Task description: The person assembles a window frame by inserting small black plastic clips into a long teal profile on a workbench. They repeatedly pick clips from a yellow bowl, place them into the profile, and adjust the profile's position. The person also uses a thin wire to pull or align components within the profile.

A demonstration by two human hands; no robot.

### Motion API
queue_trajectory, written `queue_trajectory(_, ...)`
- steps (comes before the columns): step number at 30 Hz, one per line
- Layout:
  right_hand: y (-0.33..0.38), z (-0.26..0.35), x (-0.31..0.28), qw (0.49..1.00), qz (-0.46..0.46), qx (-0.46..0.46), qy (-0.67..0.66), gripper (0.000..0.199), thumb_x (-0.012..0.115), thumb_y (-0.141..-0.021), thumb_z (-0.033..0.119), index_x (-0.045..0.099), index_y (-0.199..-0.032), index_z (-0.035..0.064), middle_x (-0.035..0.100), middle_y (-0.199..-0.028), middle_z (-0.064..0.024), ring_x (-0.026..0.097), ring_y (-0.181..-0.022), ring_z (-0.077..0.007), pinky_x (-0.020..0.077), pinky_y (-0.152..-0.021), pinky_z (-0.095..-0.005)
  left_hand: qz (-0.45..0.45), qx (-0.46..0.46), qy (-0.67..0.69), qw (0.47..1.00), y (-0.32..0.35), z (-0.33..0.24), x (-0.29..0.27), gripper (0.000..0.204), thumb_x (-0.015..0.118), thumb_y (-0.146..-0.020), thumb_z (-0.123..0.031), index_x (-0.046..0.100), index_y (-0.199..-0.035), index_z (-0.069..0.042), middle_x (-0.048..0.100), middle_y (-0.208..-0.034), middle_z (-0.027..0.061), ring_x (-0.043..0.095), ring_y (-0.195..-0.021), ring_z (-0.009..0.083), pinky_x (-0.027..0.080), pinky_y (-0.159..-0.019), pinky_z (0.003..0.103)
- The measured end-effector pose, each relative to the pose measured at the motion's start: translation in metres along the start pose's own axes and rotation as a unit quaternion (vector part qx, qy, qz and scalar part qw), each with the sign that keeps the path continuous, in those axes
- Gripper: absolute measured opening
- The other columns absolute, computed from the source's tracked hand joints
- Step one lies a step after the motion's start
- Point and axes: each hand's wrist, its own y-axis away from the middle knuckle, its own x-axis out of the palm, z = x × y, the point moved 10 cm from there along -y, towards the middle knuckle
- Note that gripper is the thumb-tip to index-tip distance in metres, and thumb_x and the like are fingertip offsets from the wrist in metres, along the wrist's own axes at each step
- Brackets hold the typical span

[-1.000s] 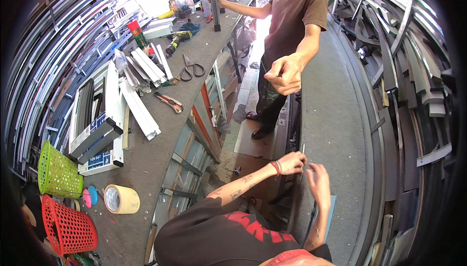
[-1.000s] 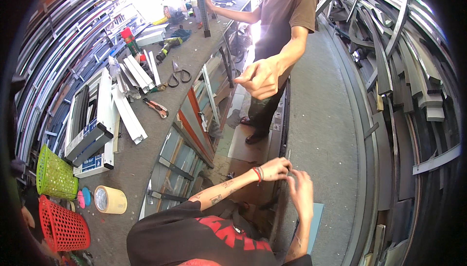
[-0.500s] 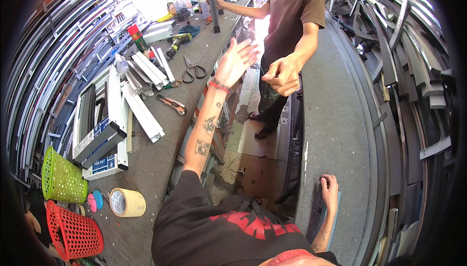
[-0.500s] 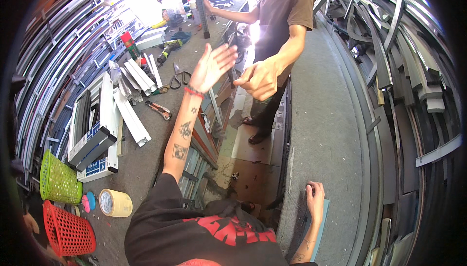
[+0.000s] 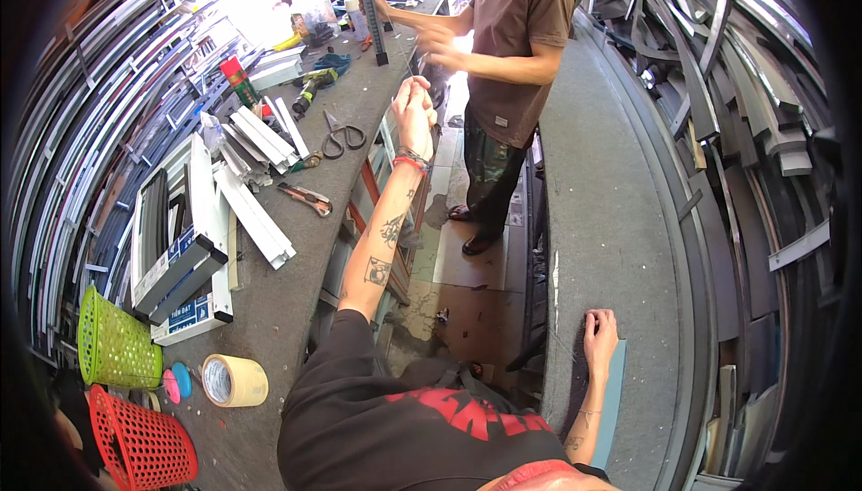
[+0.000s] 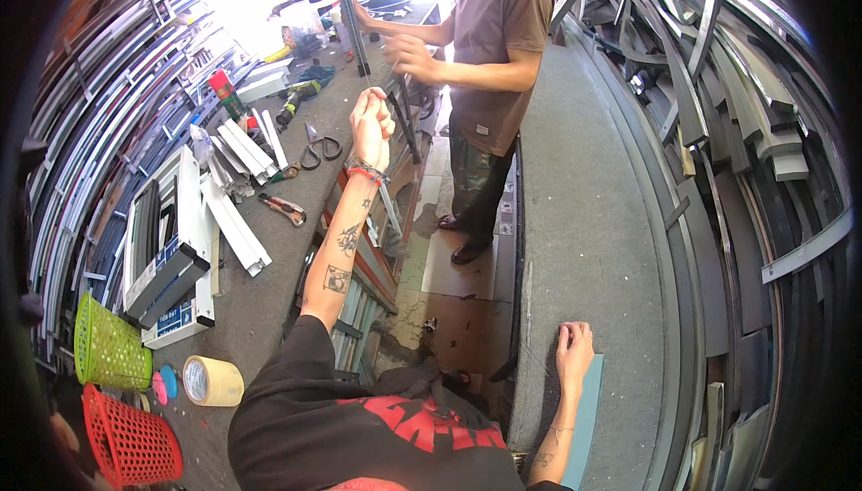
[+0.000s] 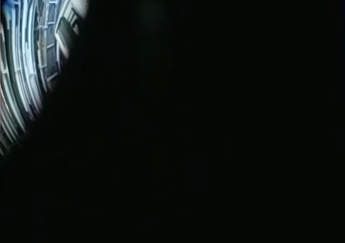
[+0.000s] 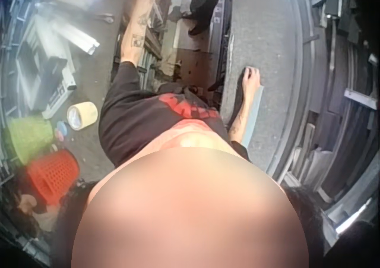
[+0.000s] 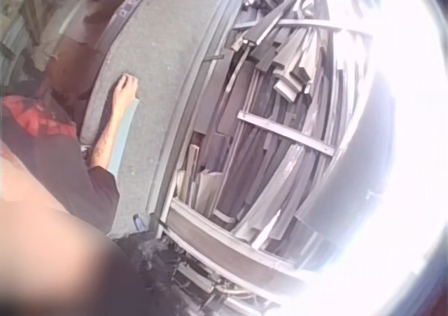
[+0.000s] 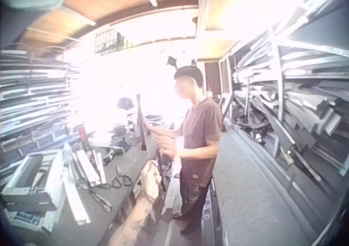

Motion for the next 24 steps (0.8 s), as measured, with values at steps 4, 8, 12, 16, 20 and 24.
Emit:
queue_trajectory(4, 0.000, -0.001, 0.002, 1.000, -0.002, -0.004, 0.000, 0.015, 0.055, -0.090, 0.015, 0.062, -0.091, 0.0016, 0.058, -0.093, -0.0100, 0.057, -0.086, -0.0266, 0.0459, -0.077, -0.0371, -0.030, 0.182, -0.237, 0.954, 0.011, -0.052, 0.002, 0.024, 0.044, -0.099, -0.019, 0.057, -0.084, -0.005, 0.032, -0.060, -0.0075, 0.029, -0.051, 0.0044, 0.025, -0.048, 0.021)
queue_trajectory(8, 0.002, -0.003, 0.003, 1.000, -0.008, -0.007, 0.016, 0.015, 0.055, -0.090, 0.014, 0.062, -0.093, 0.0016, 0.057, -0.094, -0.0106, 0.057, -0.088, -0.0275, 0.0456, -0.078, -0.0377, -0.003, 0.442, -0.363, 0.820, 0.041, -0.108, 0.028, 0.021, 0.051, -0.096, -0.017, 0.064, -0.084, -0.007, 0.040, -0.084, -0.0012, 0.039, -0.067, 0.0049, 0.031, -0.058, 0.019)
queue_trajectory(12, 0.003, -0.001, 0.003, 1.000, -0.008, -0.018, 0.022, 0.015, 0.055, -0.090, 0.014, 0.062, -0.093, 0.0014, 0.057, -0.094, -0.0110, 0.056, -0.088, -0.0281, 0.0454, -0.077, -0.0382, 0.067, 0.380, -0.305, 0.871, 0.028, -0.109, 0.028, 0.020, 0.052, -0.095, -0.014, 0.066, -0.084, -0.006, 0.047, -0.119, 0.0010, 0.041, -0.075, 0.0070, 0.034, -0.063, 0.019)
queue_trajectory(16, 0.003, 0.001, 0.002, 0.999, -0.014, -0.019, 0.028, 0.014, 0.055, -0.090, 0.014, 0.061, -0.093, 0.0014, 0.057, -0.094, -0.0107, 0.056, -0.089, -0.0283, 0.0455, -0.078, -0.0382, 0.152, 0.272, -0.279, 0.908, 0.016, -0.085, 0.033, 0.021, 0.047, -0.097, -0.017, 0.059, -0.086, -0.005, 0.060, -0.103, 0.0013, 0.041, -0.068, 0.0037, 0.034, -0.060, 0.019)
queue_trajectory(20, 0.004, 0.007, -0.001, 0.998, -0.030, -0.040, 0.032, 0.014, 0.055, -0.090, 0.014, 0.061, -0.092, 0.0018, 0.057, -0.094, -0.0103, 0.056, -0.090, -0.0284, 0.0457, -0.079, -0.0383, 0.100, 0.223, -0.235, 0.941, 0.011, -0.066, 0.010, 0.023, 0.043, -0.098, -0.013, 0.053, -0.080, -0.004, 0.051, -0.073, -0.0028, 0.037, -0.063, 0.0043, 0.033, -0.059, 0.020)
queue_trajectory(24, 0.003, 0.004, 0.002, 0.999, -0.021, -0.023, 0.033, 0.013, 0.055, -0.089, 0.013, 0.061, -0.092, 0.0020, 0.057, -0.095, -0.0101, 0.057, -0.090, -0.0282, 0.0458, -0.078, -0.0378, 0.066, 0.089, -0.198, 0.974, 0.010, -0.023, -0.017, 0.024, 0.042, -0.099, -0.016, 0.055, -0.080, -0.008, 0.036, -0.061, -0.0094, 0.028, -0.051, 0.0007, 0.024, -0.045, 0.019)
